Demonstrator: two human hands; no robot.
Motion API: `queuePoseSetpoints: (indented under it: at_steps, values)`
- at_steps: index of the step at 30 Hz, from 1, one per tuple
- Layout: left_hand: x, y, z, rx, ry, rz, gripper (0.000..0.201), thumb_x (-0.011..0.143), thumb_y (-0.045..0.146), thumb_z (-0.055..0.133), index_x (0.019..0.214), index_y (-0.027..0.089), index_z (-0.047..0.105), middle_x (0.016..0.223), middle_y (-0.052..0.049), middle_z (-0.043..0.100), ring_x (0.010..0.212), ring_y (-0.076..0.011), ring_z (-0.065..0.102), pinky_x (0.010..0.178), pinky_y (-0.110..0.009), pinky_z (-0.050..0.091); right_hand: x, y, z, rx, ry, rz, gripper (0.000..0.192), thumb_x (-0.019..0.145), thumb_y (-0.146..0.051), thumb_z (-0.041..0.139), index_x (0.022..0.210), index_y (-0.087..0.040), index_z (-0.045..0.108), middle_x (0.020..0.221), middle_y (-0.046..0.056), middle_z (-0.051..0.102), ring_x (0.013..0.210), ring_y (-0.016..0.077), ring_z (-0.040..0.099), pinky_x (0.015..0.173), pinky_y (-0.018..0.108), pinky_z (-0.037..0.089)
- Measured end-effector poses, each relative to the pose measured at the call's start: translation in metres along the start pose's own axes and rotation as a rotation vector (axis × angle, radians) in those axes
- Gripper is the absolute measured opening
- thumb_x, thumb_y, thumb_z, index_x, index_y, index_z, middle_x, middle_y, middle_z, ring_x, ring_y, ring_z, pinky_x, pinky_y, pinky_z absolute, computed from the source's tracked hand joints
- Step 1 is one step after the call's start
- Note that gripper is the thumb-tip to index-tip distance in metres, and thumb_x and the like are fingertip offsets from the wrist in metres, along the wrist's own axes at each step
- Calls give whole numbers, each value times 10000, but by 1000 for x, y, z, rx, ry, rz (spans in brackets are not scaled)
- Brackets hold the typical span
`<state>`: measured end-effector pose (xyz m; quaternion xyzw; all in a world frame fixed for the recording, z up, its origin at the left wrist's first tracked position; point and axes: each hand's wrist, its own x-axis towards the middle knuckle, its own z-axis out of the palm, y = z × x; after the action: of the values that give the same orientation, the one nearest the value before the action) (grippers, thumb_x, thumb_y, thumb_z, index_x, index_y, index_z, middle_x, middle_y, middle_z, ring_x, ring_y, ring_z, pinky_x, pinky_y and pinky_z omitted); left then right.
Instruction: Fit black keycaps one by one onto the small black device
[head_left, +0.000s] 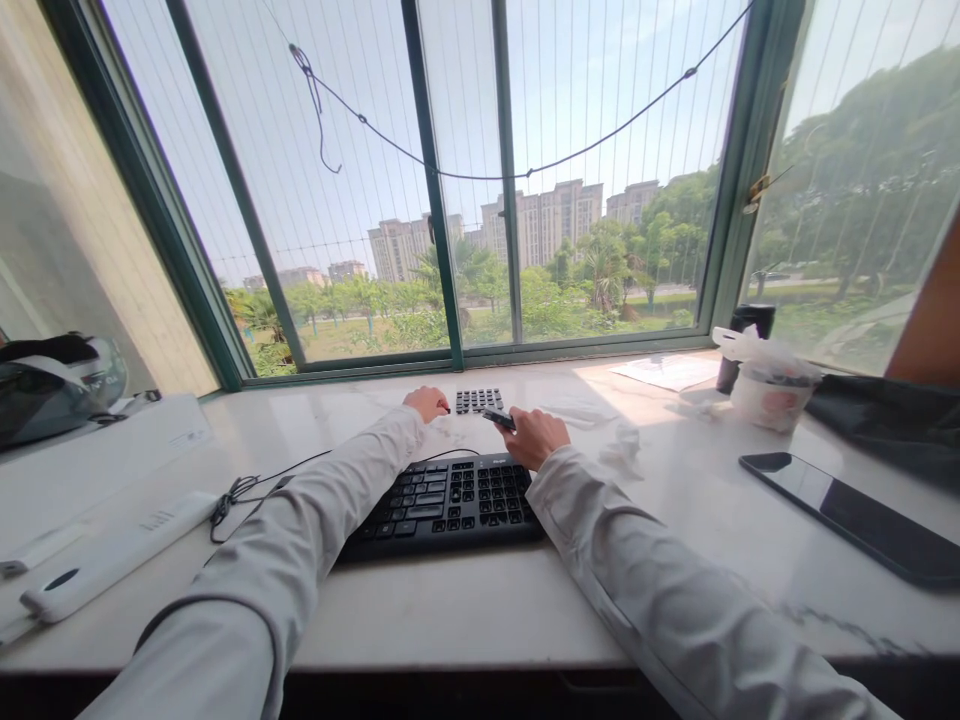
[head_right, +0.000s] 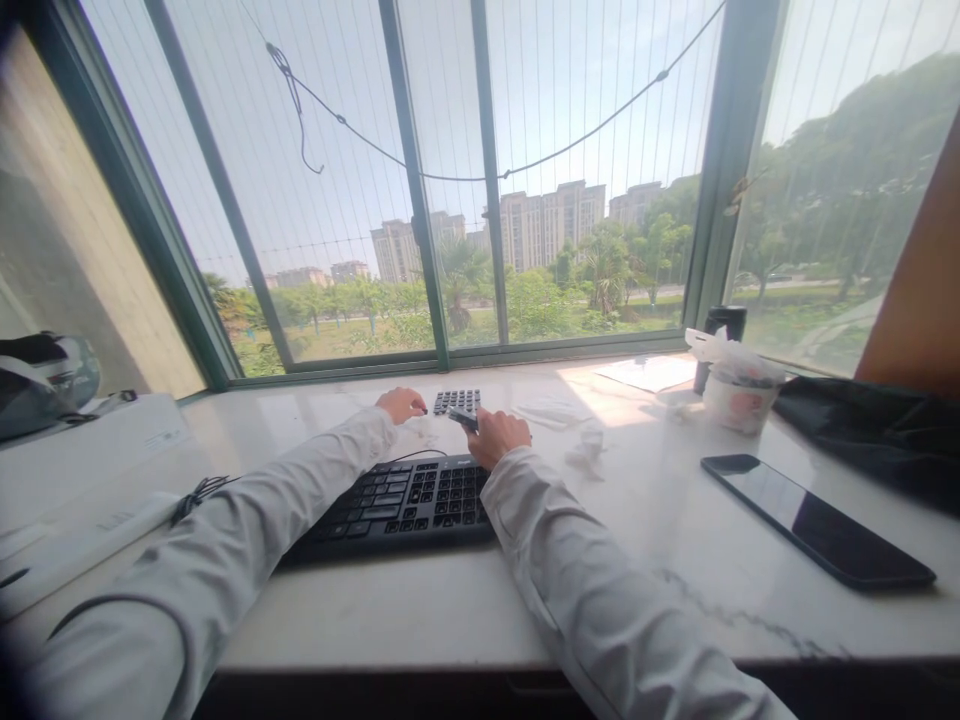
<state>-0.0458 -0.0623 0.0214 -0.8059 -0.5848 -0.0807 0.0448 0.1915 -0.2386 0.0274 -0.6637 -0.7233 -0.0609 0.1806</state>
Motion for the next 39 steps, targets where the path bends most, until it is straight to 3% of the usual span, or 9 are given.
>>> queuePoseSetpoints:
  at_steps: [11, 26, 39]
  values:
    - [19, -2, 16, 49, -9, -27, 213, 805, 360, 605, 968, 321, 736, 1080, -1, 707, 989, -202, 624, 869, -281, 457, 0, -3, 0, 11, -50, 13, 459, 907, -533, 352, 1068, -210, 636, 992, 148, 683, 913, 285, 649, 742, 366, 438]
    - [18, 2, 14, 43, 5, -48, 245, 793, 360, 628, 1015, 308, 718, 1110, -16, 696, 1016, -203, 615, 892, -288, 451, 3, 0, 7, 10, -14, -20, 442, 889, -540, 368, 1002, -214, 645, 941, 137, 688, 852, 291, 659, 685, 363, 444]
    - [15, -4, 22, 38, 8, -7, 309, 801, 374, 633, 1102, 309, 666, 1140, -12, 668, 1050, -200, 600, 913, -289, 444, 2, -2, 5, 22, -67, -1, 480, 899, -548, 353, 1074, -209, 646, 1026, 158, 678, 937, 298, 643, 760, 383, 432]
